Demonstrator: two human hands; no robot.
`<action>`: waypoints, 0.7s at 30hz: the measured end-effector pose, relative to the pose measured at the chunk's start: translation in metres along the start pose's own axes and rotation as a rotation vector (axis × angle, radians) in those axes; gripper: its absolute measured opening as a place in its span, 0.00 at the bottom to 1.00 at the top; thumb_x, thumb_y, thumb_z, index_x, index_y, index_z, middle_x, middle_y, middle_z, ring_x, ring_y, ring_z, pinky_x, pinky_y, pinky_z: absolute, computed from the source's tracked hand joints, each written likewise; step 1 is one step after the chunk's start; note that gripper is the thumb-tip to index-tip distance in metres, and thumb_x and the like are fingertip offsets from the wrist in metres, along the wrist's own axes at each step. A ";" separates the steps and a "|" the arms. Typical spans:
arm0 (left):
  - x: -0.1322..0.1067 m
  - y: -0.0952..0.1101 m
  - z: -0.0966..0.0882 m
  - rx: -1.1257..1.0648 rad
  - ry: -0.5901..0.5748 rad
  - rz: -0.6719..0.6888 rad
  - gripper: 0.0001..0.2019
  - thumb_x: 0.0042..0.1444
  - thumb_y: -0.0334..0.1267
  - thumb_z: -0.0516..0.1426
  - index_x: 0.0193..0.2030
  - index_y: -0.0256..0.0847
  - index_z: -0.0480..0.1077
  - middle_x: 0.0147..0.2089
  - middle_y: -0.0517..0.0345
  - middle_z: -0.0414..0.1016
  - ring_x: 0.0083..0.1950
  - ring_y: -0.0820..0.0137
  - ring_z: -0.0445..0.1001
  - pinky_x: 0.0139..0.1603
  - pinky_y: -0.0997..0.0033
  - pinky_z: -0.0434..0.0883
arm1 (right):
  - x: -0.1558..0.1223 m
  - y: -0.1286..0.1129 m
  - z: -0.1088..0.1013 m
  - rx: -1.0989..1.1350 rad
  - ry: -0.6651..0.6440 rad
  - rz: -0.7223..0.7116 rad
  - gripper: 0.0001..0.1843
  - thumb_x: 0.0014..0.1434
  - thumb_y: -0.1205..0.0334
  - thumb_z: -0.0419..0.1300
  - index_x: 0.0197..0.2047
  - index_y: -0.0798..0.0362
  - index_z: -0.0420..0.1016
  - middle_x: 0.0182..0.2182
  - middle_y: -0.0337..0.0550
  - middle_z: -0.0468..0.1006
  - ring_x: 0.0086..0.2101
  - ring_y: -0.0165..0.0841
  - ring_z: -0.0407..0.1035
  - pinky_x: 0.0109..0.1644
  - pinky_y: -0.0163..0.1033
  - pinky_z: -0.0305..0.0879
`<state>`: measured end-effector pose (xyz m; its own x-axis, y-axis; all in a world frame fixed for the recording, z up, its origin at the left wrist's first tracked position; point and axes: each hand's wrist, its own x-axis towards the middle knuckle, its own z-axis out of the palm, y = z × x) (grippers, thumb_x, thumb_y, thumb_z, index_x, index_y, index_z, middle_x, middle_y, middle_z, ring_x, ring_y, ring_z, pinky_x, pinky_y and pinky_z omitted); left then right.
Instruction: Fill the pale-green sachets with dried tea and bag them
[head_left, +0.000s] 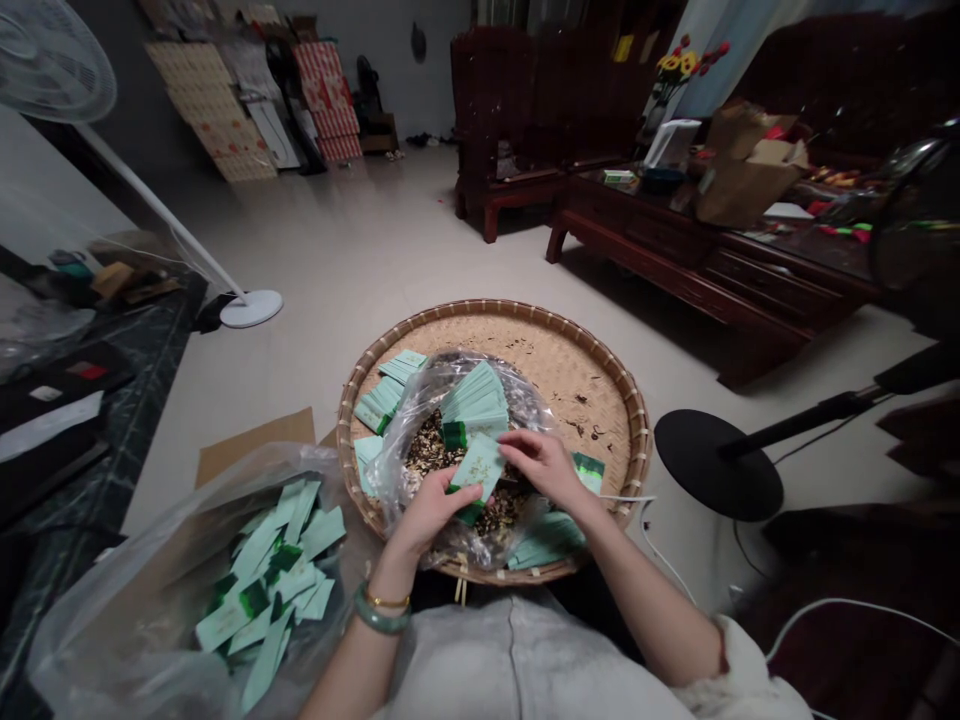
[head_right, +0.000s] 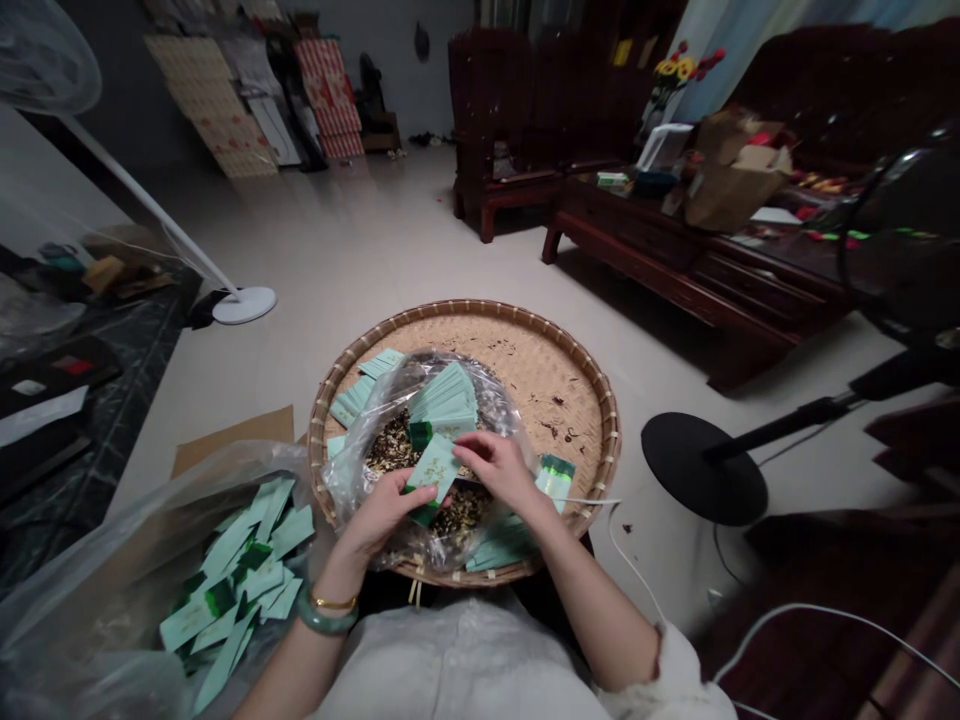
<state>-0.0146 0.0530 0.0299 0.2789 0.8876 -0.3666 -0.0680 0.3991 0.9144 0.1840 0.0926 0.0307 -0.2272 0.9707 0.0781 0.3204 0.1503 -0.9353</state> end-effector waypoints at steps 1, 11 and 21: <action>0.000 0.002 0.001 0.012 0.001 0.004 0.17 0.43 0.43 0.66 0.37 0.33 0.77 0.34 0.51 0.80 0.33 0.67 0.74 0.35 0.73 0.68 | 0.001 -0.003 0.005 0.027 0.001 0.005 0.15 0.56 0.50 0.59 0.35 0.54 0.77 0.30 0.43 0.79 0.30 0.34 0.71 0.34 0.37 0.67; 0.005 0.016 0.009 0.061 0.273 0.159 0.12 0.42 0.44 0.65 0.26 0.35 0.76 0.23 0.59 0.74 0.26 0.73 0.68 0.27 0.76 0.63 | -0.013 -0.016 0.022 0.184 -0.095 0.041 0.14 0.52 0.51 0.63 0.28 0.55 0.77 0.23 0.40 0.76 0.24 0.29 0.66 0.28 0.34 0.61; 0.005 -0.003 0.004 -0.398 0.186 0.010 0.26 0.53 0.57 0.55 0.42 0.32 0.75 0.32 0.48 0.79 0.31 0.67 0.76 0.32 0.72 0.71 | -0.011 -0.003 0.011 0.501 0.142 0.237 0.20 0.46 0.44 0.66 0.28 0.54 0.71 0.14 0.34 0.71 0.15 0.26 0.63 0.17 0.30 0.62</action>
<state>-0.0094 0.0558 0.0263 0.1013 0.9037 -0.4160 -0.4439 0.4153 0.7941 0.1753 0.0792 0.0287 -0.0656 0.9880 -0.1401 -0.1356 -0.1480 -0.9797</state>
